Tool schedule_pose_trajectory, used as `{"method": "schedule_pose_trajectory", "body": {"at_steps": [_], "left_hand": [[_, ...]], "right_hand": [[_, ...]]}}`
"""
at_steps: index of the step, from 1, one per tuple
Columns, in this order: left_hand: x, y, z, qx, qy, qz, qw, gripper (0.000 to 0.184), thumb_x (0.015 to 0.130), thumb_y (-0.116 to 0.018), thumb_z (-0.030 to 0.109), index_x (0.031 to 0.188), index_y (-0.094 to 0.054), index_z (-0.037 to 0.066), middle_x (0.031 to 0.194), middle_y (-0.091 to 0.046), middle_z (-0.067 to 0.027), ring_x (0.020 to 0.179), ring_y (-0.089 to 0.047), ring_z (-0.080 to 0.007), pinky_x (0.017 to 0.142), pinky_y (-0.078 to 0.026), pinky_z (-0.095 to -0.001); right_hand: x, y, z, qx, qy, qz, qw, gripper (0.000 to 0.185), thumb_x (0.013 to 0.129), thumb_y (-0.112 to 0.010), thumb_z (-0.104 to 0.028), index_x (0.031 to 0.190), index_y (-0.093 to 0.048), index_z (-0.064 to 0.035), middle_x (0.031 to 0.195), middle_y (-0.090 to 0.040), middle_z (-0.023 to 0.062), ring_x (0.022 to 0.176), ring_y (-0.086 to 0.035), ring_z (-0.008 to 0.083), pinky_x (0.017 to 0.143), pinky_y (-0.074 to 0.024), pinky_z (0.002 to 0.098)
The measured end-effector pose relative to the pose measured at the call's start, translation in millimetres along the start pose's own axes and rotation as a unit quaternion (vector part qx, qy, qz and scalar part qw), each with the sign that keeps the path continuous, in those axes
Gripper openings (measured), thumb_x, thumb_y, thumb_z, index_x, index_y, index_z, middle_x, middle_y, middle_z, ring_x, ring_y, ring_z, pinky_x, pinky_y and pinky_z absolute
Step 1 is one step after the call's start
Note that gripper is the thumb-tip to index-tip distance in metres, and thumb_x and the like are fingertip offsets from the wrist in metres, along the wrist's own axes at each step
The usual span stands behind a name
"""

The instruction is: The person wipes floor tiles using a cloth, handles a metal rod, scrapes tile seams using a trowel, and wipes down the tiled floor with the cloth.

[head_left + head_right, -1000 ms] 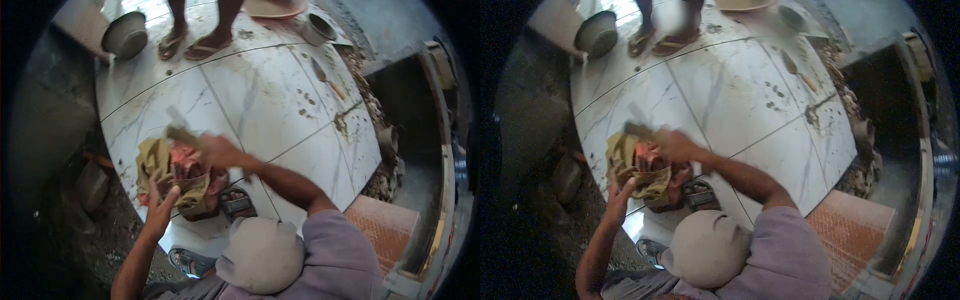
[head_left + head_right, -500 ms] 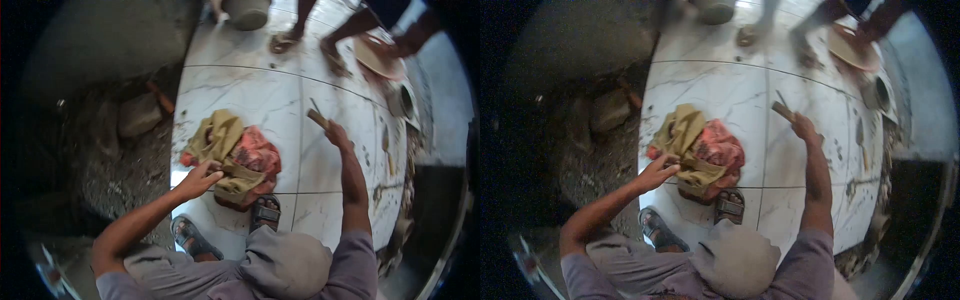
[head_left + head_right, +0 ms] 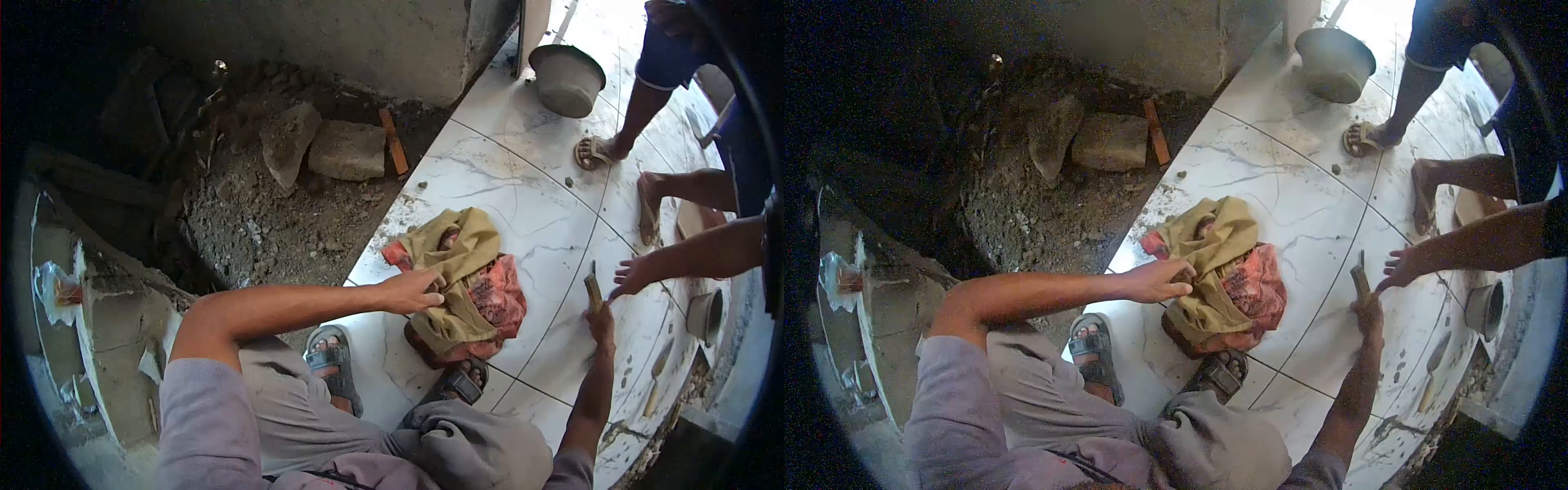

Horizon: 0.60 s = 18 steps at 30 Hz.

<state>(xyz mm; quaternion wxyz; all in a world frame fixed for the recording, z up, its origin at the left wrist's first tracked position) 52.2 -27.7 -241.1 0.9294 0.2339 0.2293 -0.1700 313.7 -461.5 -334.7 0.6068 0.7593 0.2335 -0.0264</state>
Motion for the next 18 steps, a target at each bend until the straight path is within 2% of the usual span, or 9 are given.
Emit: {"method": "schedule_pose_trajectory", "body": {"at_steps": [3, 6, 8, 9, 11, 12, 14, 16, 18], "left_hand": [[0, 0, 9, -0.021, -0.009, 0.003, 1.000, 0.045, 0.092, -0.056, 0.031, 0.120, -0.049, -0.003, 0.112, -0.059, -0.0229, 0.109, -0.057, -0.0333, 0.093, -0.044, -0.0391], [3, -5, 4, 0.024, -0.021, -0.015, 0.999, 0.045, 0.091, -0.056, 0.032, 0.119, -0.050, -0.003, 0.112, -0.059, -0.0231, 0.108, -0.057, -0.0340, 0.092, -0.044, -0.0401], [3, -6, -3, 0.056, -0.030, -0.028, 0.998, 0.043, 0.090, -0.056, 0.031, 0.118, -0.051, -0.002, 0.113, -0.058, -0.0234, 0.108, -0.057, -0.0357, 0.093, -0.044, -0.0416], [1, -8, -6, 0.091, -0.034, -0.035, 0.995, 0.043, 0.090, -0.056, 0.031, 0.118, -0.051, -0.002, 0.112, -0.058, -0.0235, 0.108, -0.056, -0.0363, 0.093, -0.043, -0.0422], [-5, -8, -18, 0.114, -0.017, -0.040, 0.993, 0.043, 0.090, -0.056, 0.031, 0.117, -0.051, -0.002, 0.112, -0.057, -0.0235, 0.108, -0.056, -0.0368, 0.093, -0.043, -0.0424], [-4, -6, -24, 0.143, -0.003, -0.040, 0.989, 0.043, 0.089, -0.056, 0.030, 0.117, -0.051, -0.002, 0.112, -0.057, -0.0235, 0.108, -0.055, -0.0372, 0.093, -0.043, -0.0426], [0, -5, -36, 0.135, -0.006, -0.045, 0.990, 0.044, 0.089, -0.057, 0.030, 0.117, -0.051, -0.002, 0.112, -0.056, -0.0236, 0.108, -0.055, -0.0372, 0.093, -0.043, -0.0426], [6, -6, -50, 0.146, 0.016, -0.064, 0.987, 0.046, 0.087, -0.057, 0.031, 0.119, -0.050, -0.002, 0.114, -0.056, -0.0236, 0.109, -0.054, -0.0371, 0.093, -0.043, -0.0426], [9, -11, -51, 0.145, -0.006, -0.076, 0.986, 0.048, 0.087, -0.057, 0.032, 0.121, -0.049, -0.002, 0.116, -0.055, -0.0239, 0.110, -0.054, -0.0375, 0.094, -0.043, -0.0426]], "right_hand": [[-7, -11, 32, 0.110, -0.025, 0.039, 0.993, 0.061, 0.073, -0.076, -0.016, 0.123, -0.044, -0.0013, 0.110, -0.059, 0.0214, 0.101, -0.057, 0.0353, 0.083, -0.0456, 0.0430], [-1, -31, 52, 0.302, -0.084, -0.034, 0.949, 0.065, 0.073, -0.074, -0.017, 0.126, -0.042, 0.0015, 0.110, -0.059, 0.0223, 0.101, -0.057, 0.0347, 0.083, -0.0456, 0.0432], [-8, -6, 20, 0.022, 0.083, 0.075, 0.993, 0.039, 0.073, -0.073, -0.015, 0.105, -0.056, 0.0004, 0.096, -0.060, 0.0207, 0.084, -0.057, 0.0386, 0.070, -0.0459, 0.0470], [-14, -6, 15, 0.018, 0.081, 0.071, 0.994, 0.039, 0.073, -0.073, -0.015, 0.105, -0.056, 0.0004, 0.096, -0.060, 0.0207, 0.084, -0.057, 0.0386, 0.070, -0.0459, 0.0470], [-30, 1, 18, -0.162, -0.033, 0.105, 0.981, 0.044, 0.076, -0.071, -0.021, 0.107, -0.054, 0.0039, 0.103, -0.059, 0.0235, 0.097, -0.057, 0.0402, 0.078, -0.0461, 0.0494], [-42, 11, -12, -0.097, -0.036, 0.090, 0.990, 0.048, 0.076, -0.073, -0.025, 0.109, -0.055, 0.0047, 0.104, -0.058, 0.0234, 0.098, -0.056, 0.0430, 0.082, -0.0449, 0.0519], [-80, 5, -65, -0.152, 0.034, 0.244, 0.957, 0.069, 0.081, -0.071, -0.028, 0.133, -0.040, 0.0033, 0.128, -0.046, 0.0246, 0.117, -0.046, 0.0393, 0.097, -0.0387, 0.0478], [-108, -22, -143, 0.076, 0.069, 0.127, 0.987, 0.079, 0.079, -0.073, -0.033, 0.139, -0.035, 0.0003, 0.139, -0.039, 0.0240, 0.130, -0.035, 0.0385, 0.108, -0.0281, 0.0454], [-135, -9, -268, 0.132, 0.208, 0.073, 0.966, 0.083, 0.076, -0.075, -0.035, 0.140, -0.034, -0.0022, 0.143, -0.033, 0.0251, 0.130, -0.033, 0.0415, 0.108, -0.0270, 0.0484]]}}
Point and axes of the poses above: each hand's wrist, its own x-axis towards the middle knuckle, its own y-axis out of the back of the hand, z = x × y, the point moved 9 cm from there along x, towards the middle knuckle
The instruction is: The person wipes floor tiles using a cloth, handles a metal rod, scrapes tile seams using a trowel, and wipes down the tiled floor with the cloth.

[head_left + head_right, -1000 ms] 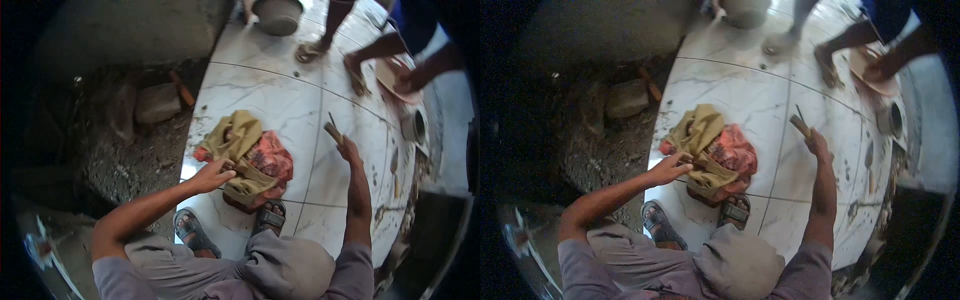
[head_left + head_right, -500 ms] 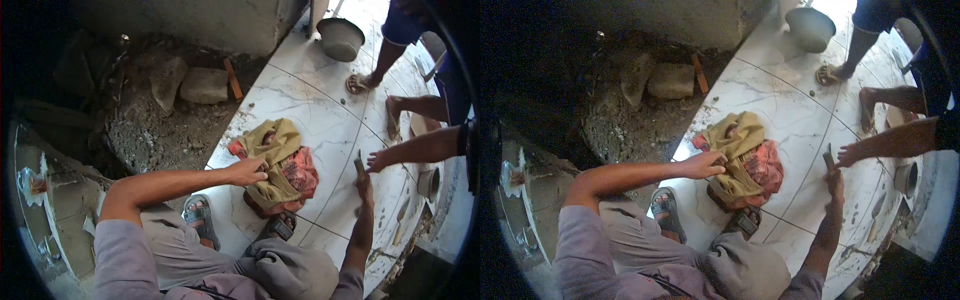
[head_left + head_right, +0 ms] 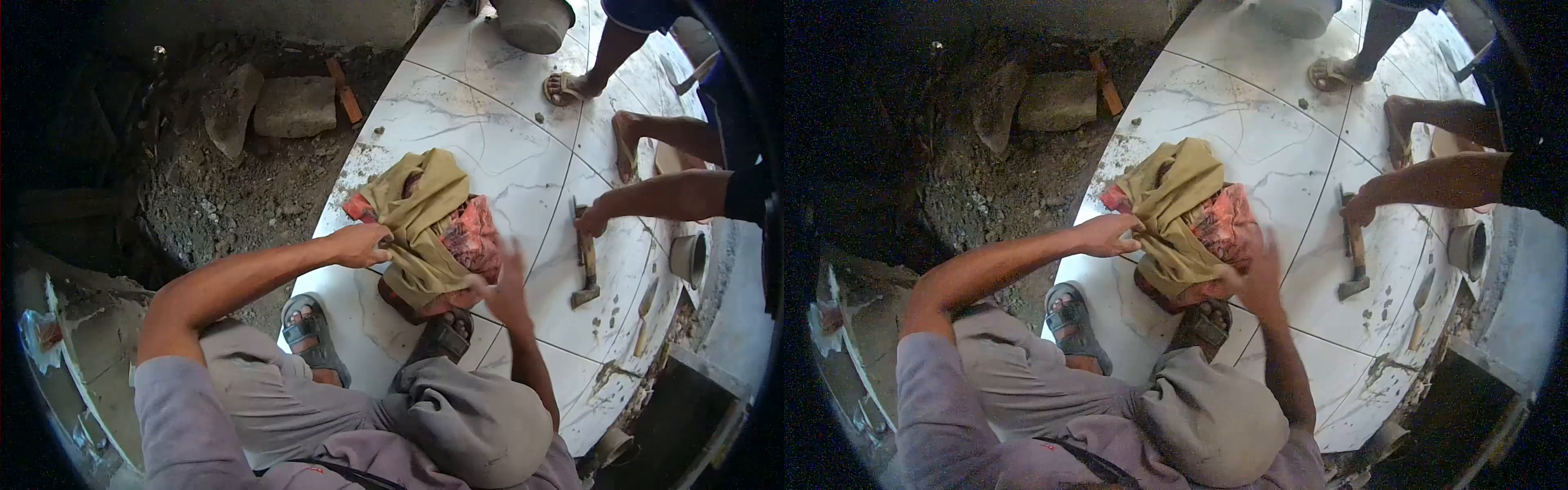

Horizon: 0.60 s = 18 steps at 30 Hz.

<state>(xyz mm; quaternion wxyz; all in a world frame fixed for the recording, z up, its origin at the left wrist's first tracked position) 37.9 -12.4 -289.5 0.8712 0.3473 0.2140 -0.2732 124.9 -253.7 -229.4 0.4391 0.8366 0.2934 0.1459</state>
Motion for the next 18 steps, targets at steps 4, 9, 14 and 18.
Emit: {"method": "schedule_pose_trajectory", "body": {"at_steps": [4, 9, 14, 18], "left_hand": [[-1, -11, 8, 0.013, -0.037, -0.040, 0.998, 0.054, 0.088, -0.056, 0.036, 0.128, -0.046, 0.000, 0.126, -0.052, -0.0234, 0.118, -0.050, -0.0378, 0.099, -0.040, -0.0421], [-15, 15, 49, 0.007, -0.093, -0.006, 0.996, 0.049, 0.090, -0.057, 0.037, 0.125, -0.051, 0.003, 0.127, -0.053, -0.0205, 0.118, -0.052, -0.0360, 0.099, -0.041, -0.0414], [-57, 71, 96, -0.009, -0.106, 0.012, 0.994, 0.037, 0.092, -0.057, 0.027, 0.120, -0.055, 0.002, 0.121, -0.058, -0.0175, 0.116, -0.054, -0.0330, 0.098, -0.042, -0.0396], [-95, 116, 142, -0.017, -0.091, 0.043, 0.995, 0.036, 0.088, -0.062, 0.020, 0.119, -0.056, 0.003, 0.124, -0.058, -0.0162, 0.118, -0.054, -0.0316, 0.099, -0.042, -0.0395]], "right_hand": [[44, -78, -56, -0.138, 0.058, 0.019, 0.989, 0.071, 0.076, -0.072, -0.031, 0.135, -0.041, -0.0078, 0.141, -0.034, 0.0245, 0.125, -0.036, 0.0444, 0.101, -0.0310, 0.0543], [103, -81, -26, 0.036, 0.087, 0.016, 0.995, 0.050, 0.072, -0.067, -0.005, 0.120, -0.055, -0.0073, 0.133, -0.050, 0.0162, 0.118, -0.048, 0.0356, 0.097, -0.0381, 0.0482], [59, 10, -11, 0.368, 0.021, 0.026, 0.929, 0.049, 0.071, -0.064, 0.002, 0.119, -0.056, -0.0015, 0.122, -0.058, 0.0108, 0.116, -0.052, 0.0193, 0.099, -0.0402, 0.0334], [-46, 56, 61, 0.387, -0.130, 0.074, 0.910, 0.060, 0.072, -0.077, -0.012, 0.125, -0.052, 0.0036, 0.129, -0.053, 0.0120, 0.116, -0.052, 0.0192, 0.098, -0.0425, 0.0335]]}}
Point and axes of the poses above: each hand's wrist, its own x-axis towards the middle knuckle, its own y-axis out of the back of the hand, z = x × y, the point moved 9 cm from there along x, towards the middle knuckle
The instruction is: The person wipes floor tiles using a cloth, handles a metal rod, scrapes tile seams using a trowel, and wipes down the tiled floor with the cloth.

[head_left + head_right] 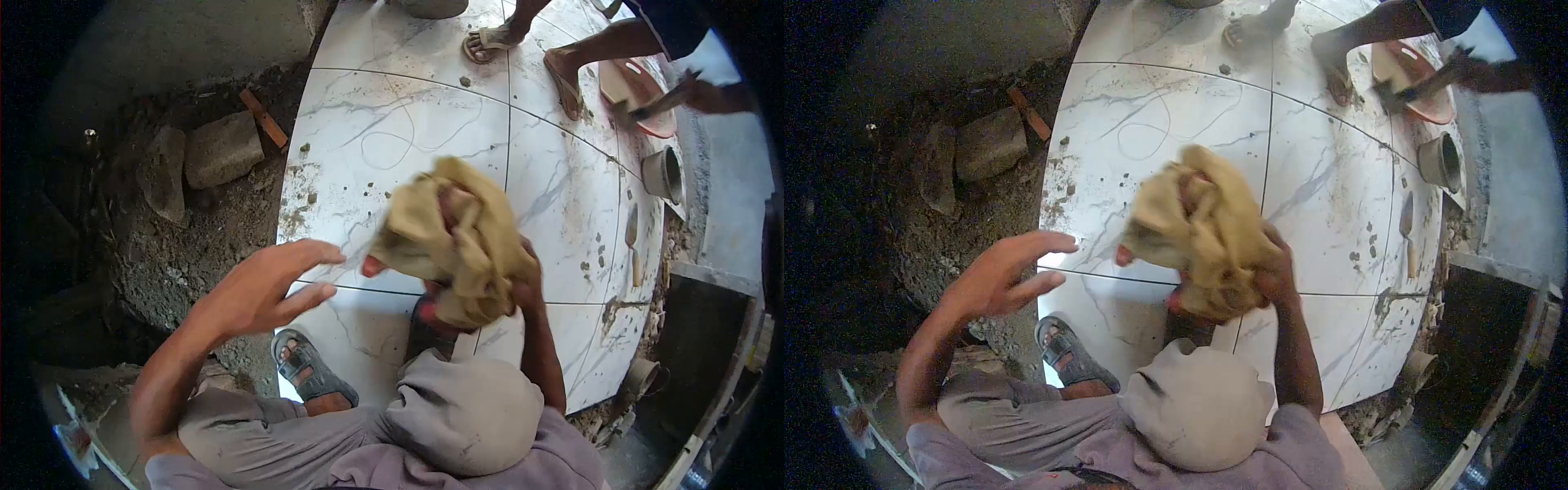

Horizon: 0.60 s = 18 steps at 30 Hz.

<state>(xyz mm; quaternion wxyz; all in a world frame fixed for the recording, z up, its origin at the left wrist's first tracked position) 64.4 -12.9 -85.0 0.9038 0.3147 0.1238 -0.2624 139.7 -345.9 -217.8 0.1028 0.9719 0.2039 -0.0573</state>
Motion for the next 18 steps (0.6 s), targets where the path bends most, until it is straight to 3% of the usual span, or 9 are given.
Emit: {"method": "schedule_pose_trajectory", "body": {"at_steps": [1, 4, 6, 7, 8, 10, 12, 16, 18], "left_hand": [[-11, 5, 11, 0.000, 0.002, -0.002, 1.000, 0.036, 0.088, -0.062, 0.020, 0.119, -0.056, 0.003, 0.124, -0.058, -0.0162, 0.118, -0.054, -0.0316, 0.099, -0.042, -0.0395], [-48, 14, 33, 0.085, 0.001, -0.012, 0.996, 0.042, 0.086, -0.064, 0.023, 0.123, -0.055, 0.006, 0.127, -0.055, -0.0168, 0.117, -0.053, -0.0330, 0.099, -0.041, -0.0420], [-76, 15, 46, 0.137, 0.008, -0.046, 0.989, 0.045, 0.088, -0.062, 0.028, 0.125, -0.053, 0.006, 0.127, -0.055, -0.0185, 0.116, -0.053, -0.0337, 0.098, -0.041, -0.0410], [-89, 15, 52, 0.156, 0.027, -0.070, 0.985, 0.048, 0.087, -0.063, 0.030, 0.126, -0.053, 0.006, 0.126, -0.055, -0.0191, 0.117, -0.053, -0.0341, 0.098, -0.041, -0.0405], [-104, 13, 53, 0.119, 0.056, -0.078, 0.988, 0.048, 0.084, -0.065, 0.028, 0.125, -0.053, 0.005, 0.126, -0.055, -0.0195, 0.118, -0.052, -0.0353, 0.099, -0.040, -0.0429], [-122, -1, 55, 0.082, 0.081, -0.093, 0.989, 0.049, 0.082, -0.067, 0.026, 0.124, -0.054, 0.004, 0.126, -0.055, -0.0199, 0.119, -0.051, -0.0365, 0.100, -0.038, -0.0454], [-132, -2, 48, -0.022, 0.147, -0.028, 0.988, 0.051, 0.088, -0.061, 0.014, 0.135, -0.044, 0.004, 0.128, -0.054, -0.0191, 0.116, -0.051, -0.0374, 0.101, -0.037, -0.0427], [-161, -19, 7, 0.013, 0.299, -0.032, 0.954, 0.046, 0.090, -0.058, 0.021, 0.131, -0.048, 0.003, 0.128, -0.053, -0.0198, 0.120, -0.049, -0.0367, 0.101, -0.036, -0.0406], [-162, -4, 9, -0.008, 0.322, 0.016, 0.947, 0.045, 0.092, -0.056, 0.022, 0.131, -0.048, 0.002, 0.128, -0.053, -0.0202, 0.119, -0.049, -0.0371, 0.101, -0.036, -0.0412]], "right_hand": [[-20, 25, 8, -0.200, 0.049, 0.004, 0.979, 0.066, 0.072, -0.076, -0.011, 0.130, -0.048, 0.0039, 0.134, -0.049, 0.0140, 0.119, -0.051, 0.0235, 0.100, -0.0416, 0.0347], [-34, 48, 13, -0.157, -0.001, 0.090, 0.983, 0.079, 0.073, -0.074, -0.009, 0.140, -0.034, 0.0011, 0.141, -0.042, 0.0153, 0.126, -0.045, 0.0250, 0.105, -0.0379, 0.0359], [-66, 81, 68, -0.478, 0.025, 0.175, 0.861, 0.081, 0.076, -0.068, -0.013, 0.145, -0.027, -0.0024, 0.147, -0.033, 0.0166, 0.136, -0.032, 0.0284, 0.110, -0.0286, 0.0384], [-64, 89, 121, -0.479, 0.022, 0.181, 0.859, 0.081, 0.076, -0.068, -0.013, 0.145, -0.027, -0.0024, 0.147, -0.033, 0.0166, 0.136, -0.032, 0.0284, 0.110, -0.0286, 0.0384], [-60, 102, 186, -0.540, -0.116, 0.153, 0.820, 0.078, 0.080, -0.064, -0.023, 0.145, -0.027, -0.0041, 0.148, -0.029, 0.0186, 0.136, -0.028, 0.0341, 0.109, -0.0253, 0.0461], [-48, 112, 217, -0.603, -0.117, 0.206, 0.762, 0.077, 0.084, -0.057, -0.042, 0.147, -0.026, -0.0081, 0.150, -0.022, 0.0195, 0.137, -0.025, 0.0387, 0.106, -0.0229, 0.0572], [7, 108, 162, -0.608, -0.076, 0.224, 0.758, 0.071, 0.086, -0.055, -0.034, 0.145, -0.028, -0.0052, 0.148, -0.026, 0.0218, 0.137, -0.024, 0.0387, 0.109, -0.0216, 0.0520], [125, 92, 89, -0.506, -0.020, 0.235, 0.830, 0.057, 0.079, -0.064, -0.043, 0.116, -0.054, -0.0006, 0.109, -0.057, 0.0190, 0.108, -0.049, 0.0404, 0.094, -0.0357, 0.0528], [190, 69, 113, -0.568, -0.005, 0.227, 0.791, 0.042, 0.076, -0.064, -0.034, 0.104, -0.060, -0.0030, 0.100, -0.060, 0.0162, 0.093, -0.055, 0.0383, 0.082, -0.0414, 0.0490]]}}
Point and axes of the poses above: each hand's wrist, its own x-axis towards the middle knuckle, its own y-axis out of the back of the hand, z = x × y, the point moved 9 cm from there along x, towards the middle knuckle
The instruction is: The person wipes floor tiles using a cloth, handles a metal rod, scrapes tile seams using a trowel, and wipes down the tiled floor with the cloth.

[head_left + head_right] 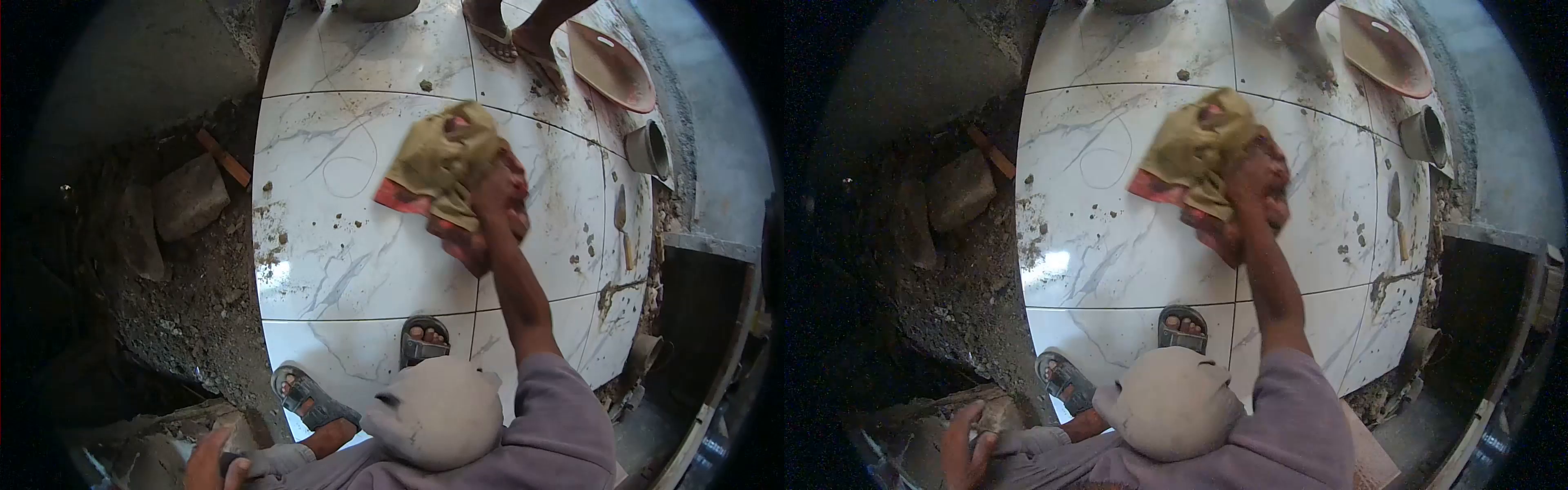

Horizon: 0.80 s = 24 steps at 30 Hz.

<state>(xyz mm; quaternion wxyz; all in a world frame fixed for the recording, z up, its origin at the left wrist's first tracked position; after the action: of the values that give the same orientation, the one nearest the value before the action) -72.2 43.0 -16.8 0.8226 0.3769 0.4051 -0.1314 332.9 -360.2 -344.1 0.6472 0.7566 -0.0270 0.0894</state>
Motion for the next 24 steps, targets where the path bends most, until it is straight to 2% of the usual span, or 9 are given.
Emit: {"method": "schedule_pose_trajectory", "body": {"at_steps": [4, 5, 7, 9, 12, 14, 16, 19, 24], "left_hand": [[1, 2, 13, -0.010, 0.008, 0.011, 1.000, 0.043, 0.094, -0.052, 0.026, 0.129, -0.050, 0.001, 0.129, -0.053, -0.0202, 0.119, -0.049, -0.0375, 0.101, -0.037, -0.0411], [1, -2, 19, 0.003, 0.001, -0.004, 1.000, 0.043, 0.094, -0.052, 0.027, 0.128, -0.050, 0.001, 0.129, -0.053, -0.0201, 0.119, -0.049, -0.0374, 0.101, -0.037, -0.0408], [10, -4, 27, 0.009, 0.008, 0.000, 1.000, 0.046, 0.089, -0.059, 0.027, 0.126, -0.052, 0.001, 0.125, -0.054, -0.0208, 0.116, -0.051, -0.0379, 0.099, -0.038, -0.0424], [20, -8, 34, 0.014, 0.014, -0.001, 1.000, 0.049, 0.083, -0.066, 0.027, 0.123, -0.053, 0.002, 0.121, -0.056, -0.0216, 0.114, -0.054, -0.0383, 0.097, -0.040, -0.0441], [25, -4, 38, 0.059, -0.009, 0.014, 0.998, 0.047, 0.083, -0.064, 0.023, 0.123, -0.052, 0.001, 0.118, -0.058, -0.0221, 0.109, -0.055, -0.0399, 0.095, -0.041, -0.0435], [23, -15, 28, 0.015, 0.022, -0.066, 0.997, 0.042, 0.095, -0.051, 0.026, 0.129, -0.050, 0.001, 0.130, -0.052, -0.0209, 0.120, -0.048, -0.0381, 0.101, -0.037, -0.0390], [20, -6, 30, 0.018, -0.004, -0.040, 0.999, 0.042, 0.095, -0.051, 0.026, 0.129, -0.049, 0.001, 0.130, -0.051, -0.0211, 0.120, -0.048, -0.0384, 0.101, -0.037, -0.0386], [19, -8, 9, -0.003, -0.032, -0.019, 0.999, 0.044, 0.095, -0.052, 0.028, 0.131, -0.048, 0.002, 0.130, -0.051, -0.0213, 0.119, -0.048, -0.0387, 0.101, -0.037, -0.0384], [35, -3, 15, 0.004, 0.026, -0.050, 0.998, 0.049, 0.093, -0.054, 0.033, 0.131, -0.048, 0.002, 0.131, -0.051, -0.0211, 0.120, -0.049, -0.0380, 0.102, -0.037, -0.0387]], "right_hand": [[35, -30, -138, -0.201, 0.048, 0.057, 0.977, 0.014, 0.073, -0.059, -0.018, 0.082, -0.060, -0.0080, 0.081, -0.060, 0.0119, 0.073, -0.058, 0.0265, 0.063, -0.0427, 0.0442], [27, -18, -186, -0.156, 0.135, 0.123, 0.971, 0.018, 0.068, -0.062, -0.015, 0.084, -0.060, -0.0087, 0.081, -0.060, 0.0115, 0.072, -0.059, 0.0254, 0.058, -0.0430, 0.0427], [23, -15, -242, 0.102, 0.201, 0.009, 0.974, 0.027, 0.068, -0.059, -0.010, 0.094, -0.059, -0.0037, 0.088, -0.061, 0.0143, 0.083, -0.062, 0.0287, 0.069, -0.0461, 0.0410], [12, 18, -277, 0.467, 0.168, -0.167, 0.852, 0.041, 0.072, -0.055, -0.007, 0.111, -0.058, 0.0028, 0.106, -0.064, 0.0195, 0.099, -0.062, 0.0322, 0.087, -0.0481, 0.0392], [1, 75, -258, 0.596, 0.232, -0.199, 0.742, 0.049, 0.074, -0.052, -0.007, 0.122, -0.053, 0.0021, 0.119, -0.061, 0.0189, 0.108, -0.059, 0.0295, 0.095, -0.0445, 0.0365], [-16, 100, -196, 0.604, 0.189, -0.223, 0.741, 0.048, 0.073, -0.053, -0.007, 0.120, -0.054, 0.0012, 0.117, -0.062, 0.0187, 0.104, -0.059, 0.0263, 0.094, -0.0446, 0.0356], [-41, 141, -128, 0.387, 0.240, -0.144, 0.879, 0.056, 0.071, -0.059, -0.010, 0.125, -0.053, -0.0031, 0.125, -0.056, 0.0186, 0.116, -0.053, 0.0355, 0.102, -0.0376, 0.0418], [-114, 109, -53, 0.205, 0.197, -0.114, 0.952, 0.054, 0.074, -0.057, -0.013, 0.127, -0.053, -0.0033, 0.136, -0.045, 0.0216, 0.129, -0.038, 0.0409, 0.108, -0.0282, 0.0483], [-159, 46, -51, -0.021, 0.204, -0.077, 0.976, 0.050, 0.079, -0.051, -0.014, 0.126, -0.052, 0.0008, 0.141, -0.038, 0.0211, 0.135, -0.030, 0.0391, 0.110, -0.0198, 0.0534]]}}
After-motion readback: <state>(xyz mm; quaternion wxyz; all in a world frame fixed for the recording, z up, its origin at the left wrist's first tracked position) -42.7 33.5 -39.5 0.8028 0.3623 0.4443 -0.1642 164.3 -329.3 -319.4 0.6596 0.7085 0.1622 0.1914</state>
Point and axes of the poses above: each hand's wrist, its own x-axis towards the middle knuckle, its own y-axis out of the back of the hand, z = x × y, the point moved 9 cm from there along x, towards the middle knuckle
